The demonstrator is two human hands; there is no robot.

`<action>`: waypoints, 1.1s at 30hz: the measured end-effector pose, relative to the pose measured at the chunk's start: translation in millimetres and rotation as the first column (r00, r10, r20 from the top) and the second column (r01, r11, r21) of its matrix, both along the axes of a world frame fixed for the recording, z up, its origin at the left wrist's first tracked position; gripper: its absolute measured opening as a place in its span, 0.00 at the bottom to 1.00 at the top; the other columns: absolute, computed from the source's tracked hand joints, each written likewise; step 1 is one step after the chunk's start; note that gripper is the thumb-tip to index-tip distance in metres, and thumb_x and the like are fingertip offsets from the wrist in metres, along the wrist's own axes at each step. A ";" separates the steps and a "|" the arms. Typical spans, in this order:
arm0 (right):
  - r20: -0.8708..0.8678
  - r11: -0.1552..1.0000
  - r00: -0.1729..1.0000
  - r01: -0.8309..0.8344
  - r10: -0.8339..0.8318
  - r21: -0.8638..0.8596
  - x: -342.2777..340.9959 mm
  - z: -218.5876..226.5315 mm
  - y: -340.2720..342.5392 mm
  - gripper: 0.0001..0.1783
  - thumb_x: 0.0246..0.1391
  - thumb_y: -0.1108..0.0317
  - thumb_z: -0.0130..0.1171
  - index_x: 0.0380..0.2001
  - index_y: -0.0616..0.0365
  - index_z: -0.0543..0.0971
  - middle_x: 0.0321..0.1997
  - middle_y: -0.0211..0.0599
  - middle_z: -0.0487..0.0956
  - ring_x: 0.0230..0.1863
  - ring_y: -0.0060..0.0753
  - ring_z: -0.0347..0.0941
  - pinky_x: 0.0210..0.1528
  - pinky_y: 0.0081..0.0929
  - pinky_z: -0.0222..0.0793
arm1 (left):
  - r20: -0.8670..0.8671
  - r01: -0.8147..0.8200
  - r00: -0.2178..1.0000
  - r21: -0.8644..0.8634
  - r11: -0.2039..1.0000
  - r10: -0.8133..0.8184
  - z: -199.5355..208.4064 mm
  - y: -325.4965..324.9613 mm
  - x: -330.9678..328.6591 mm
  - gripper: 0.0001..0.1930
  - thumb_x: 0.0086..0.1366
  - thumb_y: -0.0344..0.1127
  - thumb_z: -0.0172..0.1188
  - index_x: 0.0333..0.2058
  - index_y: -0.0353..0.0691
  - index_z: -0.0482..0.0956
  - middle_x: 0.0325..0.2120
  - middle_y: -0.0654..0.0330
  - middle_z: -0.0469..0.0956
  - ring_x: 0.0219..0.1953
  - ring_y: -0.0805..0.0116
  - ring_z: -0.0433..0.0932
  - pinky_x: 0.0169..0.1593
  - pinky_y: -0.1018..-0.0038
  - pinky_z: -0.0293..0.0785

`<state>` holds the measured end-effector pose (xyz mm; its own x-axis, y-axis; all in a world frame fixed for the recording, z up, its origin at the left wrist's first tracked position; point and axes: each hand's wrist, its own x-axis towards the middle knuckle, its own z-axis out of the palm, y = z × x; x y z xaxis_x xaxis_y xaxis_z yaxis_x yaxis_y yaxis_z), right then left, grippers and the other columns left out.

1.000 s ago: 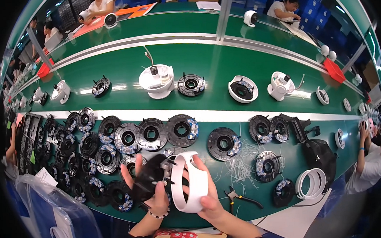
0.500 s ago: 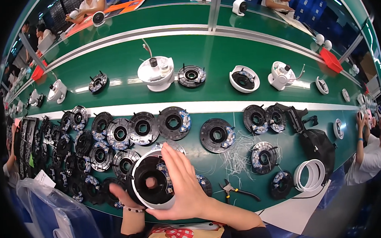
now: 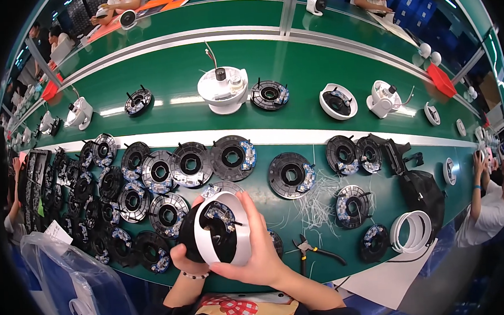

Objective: Assembling circular mechanical components by fitting rings onto frames and securing them with a hand tool on a factory assembly line.

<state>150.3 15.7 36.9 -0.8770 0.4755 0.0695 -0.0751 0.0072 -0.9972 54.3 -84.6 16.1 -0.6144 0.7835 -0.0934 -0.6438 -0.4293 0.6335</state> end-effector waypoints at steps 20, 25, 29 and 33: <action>0.164 0.763 0.973 0.021 -0.165 0.646 -5.5 11.7 -6.4 0.67 0.26 0.36 0.65 0.58 0.72 0.42 0.61 0.69 0.42 0.62 0.70 0.36 0.59 0.55 0.38 | 0.030 0.007 0.999 0.141 0.990 -0.011 -3.0 14.7 9.3 0.49 0.52 0.72 0.37 0.60 0.37 0.41 0.60 0.45 0.44 0.61 0.53 0.50 0.62 0.60 0.47; 0.143 0.618 0.988 -0.083 -0.049 0.781 -0.4 21.9 7.4 0.63 0.26 0.37 0.65 0.56 0.71 0.49 0.61 0.67 0.44 0.61 0.72 0.40 0.58 0.56 0.42 | 0.363 0.032 0.916 0.364 0.931 -0.173 -9.4 10.9 7.4 0.48 0.54 0.69 0.40 0.60 0.37 0.39 0.55 0.49 0.58 0.56 0.59 0.61 0.59 0.65 0.54; 0.073 0.651 0.996 -0.021 -0.052 0.759 -3.3 18.6 9.6 0.58 0.27 0.41 0.66 0.54 0.70 0.53 0.58 0.62 0.52 0.56 0.63 0.52 0.56 0.51 0.49 | 0.221 0.104 0.967 0.119 0.987 -0.128 -6.6 10.9 8.9 0.45 0.55 0.68 0.36 0.60 0.37 0.42 0.57 0.53 0.55 0.57 0.60 0.58 0.59 0.65 0.54; 0.084 0.664 0.984 0.041 -0.155 0.747 -5.9 17.6 6.4 0.59 0.25 0.41 0.67 0.54 0.70 0.52 0.56 0.59 0.55 0.54 0.60 0.54 0.53 0.50 0.51 | 0.421 0.039 0.896 0.241 0.970 -0.141 -13.9 13.1 11.9 0.42 0.55 0.68 0.35 0.57 0.39 0.55 0.55 0.53 0.59 0.55 0.56 0.62 0.57 0.62 0.58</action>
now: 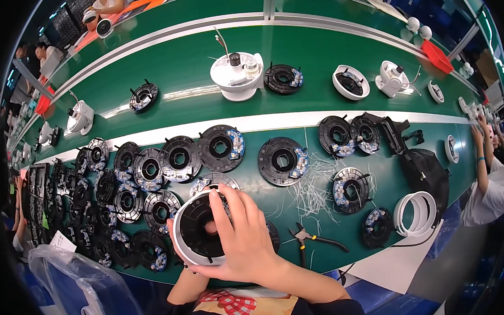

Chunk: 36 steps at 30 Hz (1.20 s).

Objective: Assembling circular mechanical components by fitting rings onto frames and securing them with a hand tool on a factory assembly line.

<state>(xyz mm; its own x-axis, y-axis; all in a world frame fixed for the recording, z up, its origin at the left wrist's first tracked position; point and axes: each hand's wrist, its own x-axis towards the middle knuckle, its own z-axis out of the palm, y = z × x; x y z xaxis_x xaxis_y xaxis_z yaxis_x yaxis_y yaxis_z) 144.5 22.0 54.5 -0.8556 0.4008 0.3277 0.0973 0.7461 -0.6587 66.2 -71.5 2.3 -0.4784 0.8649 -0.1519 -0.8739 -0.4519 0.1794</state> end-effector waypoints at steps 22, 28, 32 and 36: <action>-0.123 0.998 0.991 0.060 -0.057 0.019 1.3 -10.2 16.8 0.66 0.26 0.36 0.64 0.59 0.69 0.45 0.61 0.65 0.48 0.60 0.68 0.44 0.57 0.55 0.42 | -0.170 0.330 0.921 -0.142 0.933 -0.352 33.6 17.1 -43.6 0.33 0.49 0.48 0.47 0.52 0.33 0.61 0.48 0.50 0.67 0.50 0.58 0.67 0.55 0.64 0.62; -0.229 0.979 0.960 0.186 -0.164 0.080 60.5 -12.0 31.1 0.56 0.34 0.42 0.64 0.59 0.61 0.48 0.61 0.63 0.49 0.61 0.66 0.45 0.59 0.54 0.41 | -0.262 0.117 0.946 -0.276 0.954 -0.192 31.5 69.8 -86.2 0.30 0.56 0.53 0.40 0.45 0.32 0.69 0.43 0.50 0.72 0.44 0.56 0.72 0.52 0.63 0.65; 0.203 0.949 0.946 0.200 -0.252 0.244 140.5 -33.9 32.8 0.49 0.31 0.41 0.65 0.52 0.62 0.62 0.59 0.55 0.55 0.59 0.61 0.50 0.56 0.56 0.46 | -0.324 0.026 0.935 -0.346 0.938 -0.146 3.3 125.9 -148.7 0.28 0.55 0.52 0.44 0.44 0.32 0.70 0.42 0.50 0.73 0.44 0.56 0.71 0.51 0.63 0.66; 0.457 0.930 0.813 0.278 -0.361 0.241 182.8 -47.8 7.8 0.47 0.31 0.41 0.64 0.50 0.64 0.65 0.58 0.54 0.57 0.58 0.60 0.51 0.54 0.58 0.48 | -0.394 0.000 0.901 -0.416 0.909 -0.180 -14.8 167.2 -192.6 0.33 0.53 0.60 0.46 0.45 0.35 0.69 0.43 0.52 0.72 0.45 0.57 0.70 0.52 0.59 0.64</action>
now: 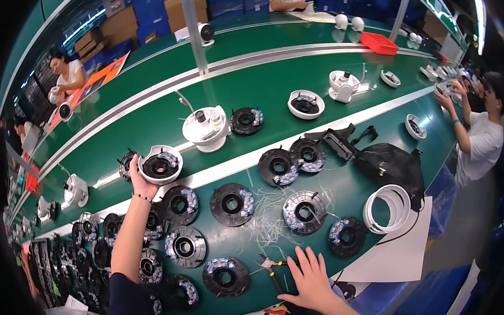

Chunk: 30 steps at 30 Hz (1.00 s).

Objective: Assembling circular mechanical components by fitting rings onto frames and securing them with a hand tool on a factory assembly line.

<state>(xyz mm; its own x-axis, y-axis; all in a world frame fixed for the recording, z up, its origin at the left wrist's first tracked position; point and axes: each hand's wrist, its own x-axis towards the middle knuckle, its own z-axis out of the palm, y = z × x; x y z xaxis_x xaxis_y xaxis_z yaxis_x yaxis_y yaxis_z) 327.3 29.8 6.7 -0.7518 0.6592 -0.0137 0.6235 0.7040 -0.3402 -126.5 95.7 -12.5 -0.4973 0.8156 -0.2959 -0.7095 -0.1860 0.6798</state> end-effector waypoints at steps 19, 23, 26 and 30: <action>-0.178 0.991 0.982 0.084 -0.064 0.107 22.5 0.7 27.9 0.37 0.29 0.56 0.62 0.46 0.64 0.68 0.44 0.44 0.68 0.39 0.43 0.67 0.37 0.34 0.67 | -0.855 -0.091 -0.511 -0.050 0.995 -0.090 26.7 157.1 26.3 0.10 0.49 0.30 0.55 0.33 0.39 0.76 0.35 0.53 0.76 0.41 0.55 0.72 0.46 0.66 0.68; -0.337 0.880 0.922 -0.010 0.192 0.475 -17.3 82.6 103.6 0.35 0.22 0.64 0.63 0.42 0.67 0.72 0.34 0.45 0.69 0.31 0.41 0.68 0.31 0.31 0.67 | -0.792 -0.181 -0.462 -0.357 0.916 -0.399 24.4 179.5 13.6 0.09 0.49 0.32 0.55 0.31 0.40 0.78 0.32 0.51 0.77 0.37 0.54 0.74 0.42 0.65 0.70; -0.252 0.795 0.924 -0.083 0.287 0.601 -71.6 144.9 166.0 0.40 0.19 0.69 0.59 0.46 0.67 0.68 0.41 0.48 0.67 0.41 0.48 0.66 0.43 0.40 0.62 | -0.756 -0.181 -0.500 -0.387 0.904 -0.424 32.4 185.3 7.4 0.08 0.47 0.30 0.56 0.29 0.39 0.79 0.25 0.52 0.77 0.29 0.56 0.76 0.37 0.67 0.72; 0.025 0.619 0.929 -0.265 0.368 0.740 -138.2 160.4 266.6 0.36 0.18 0.76 0.55 0.43 0.65 0.69 0.39 0.44 0.66 0.43 0.45 0.63 0.49 0.41 0.55 | -0.777 -0.083 -0.571 -0.266 0.960 -0.265 35.6 201.5 20.2 0.04 0.50 0.28 0.52 0.24 0.37 0.75 0.24 0.51 0.76 0.29 0.53 0.75 0.35 0.65 0.71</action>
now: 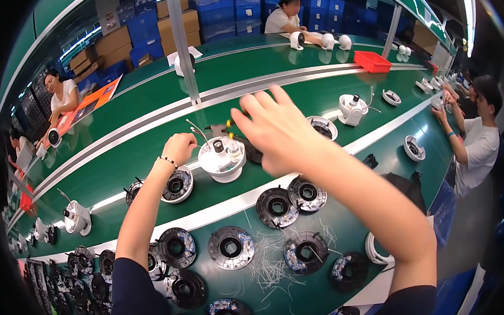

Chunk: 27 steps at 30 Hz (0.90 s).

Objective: Assembling circular mechanical components by fitting rings onto frames and securing them with a hand tool on a factory assembly line.

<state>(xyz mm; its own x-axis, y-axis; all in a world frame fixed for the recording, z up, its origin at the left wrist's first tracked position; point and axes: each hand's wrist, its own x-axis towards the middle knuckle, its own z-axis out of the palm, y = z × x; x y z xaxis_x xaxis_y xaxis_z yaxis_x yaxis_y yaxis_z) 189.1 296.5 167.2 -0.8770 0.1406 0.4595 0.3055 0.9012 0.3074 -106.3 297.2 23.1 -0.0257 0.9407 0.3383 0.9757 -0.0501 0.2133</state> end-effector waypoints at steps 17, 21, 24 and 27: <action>0.404 0.992 0.914 0.007 0.044 -0.124 -121.8 -71.8 110.9 0.32 0.14 0.69 0.60 0.37 0.57 0.75 0.36 0.41 0.68 0.41 0.40 0.65 0.51 0.38 0.56 | 0.288 0.035 0.958 -0.060 0.998 -0.016 -5.2 17.2 -18.7 0.06 0.57 0.32 0.49 0.31 0.37 0.69 0.25 0.46 0.75 0.32 0.47 0.74 0.36 0.60 0.69; 0.452 0.982 0.892 0.069 0.018 -0.175 -128.5 -74.4 104.9 0.31 0.17 0.70 0.60 0.38 0.58 0.75 0.36 0.42 0.69 0.39 0.41 0.67 0.45 0.32 0.62 | 0.270 0.048 0.962 -0.062 0.997 -0.029 -7.4 15.5 -24.9 0.06 0.57 0.32 0.49 0.31 0.37 0.69 0.25 0.46 0.75 0.32 0.47 0.74 0.36 0.59 0.69; 0.481 0.957 0.875 0.098 0.048 -0.273 -126.0 -69.2 102.2 0.32 0.21 0.72 0.60 0.41 0.61 0.74 0.37 0.44 0.69 0.40 0.43 0.67 0.43 0.30 0.65 | 0.227 0.050 0.973 -0.076 0.996 -0.031 -5.3 9.1 -28.9 0.06 0.57 0.32 0.49 0.32 0.38 0.69 0.26 0.46 0.75 0.32 0.48 0.74 0.37 0.59 0.69; 0.441 0.933 0.896 0.122 0.042 -0.338 -114.8 -59.0 96.2 0.34 0.24 0.73 0.58 0.45 0.64 0.72 0.39 0.46 0.69 0.41 0.47 0.67 0.44 0.32 0.66 | 0.275 0.008 0.961 -0.034 0.999 0.001 5.3 -1.6 -29.1 0.05 0.56 0.32 0.49 0.31 0.38 0.70 0.25 0.47 0.75 0.32 0.48 0.74 0.36 0.59 0.70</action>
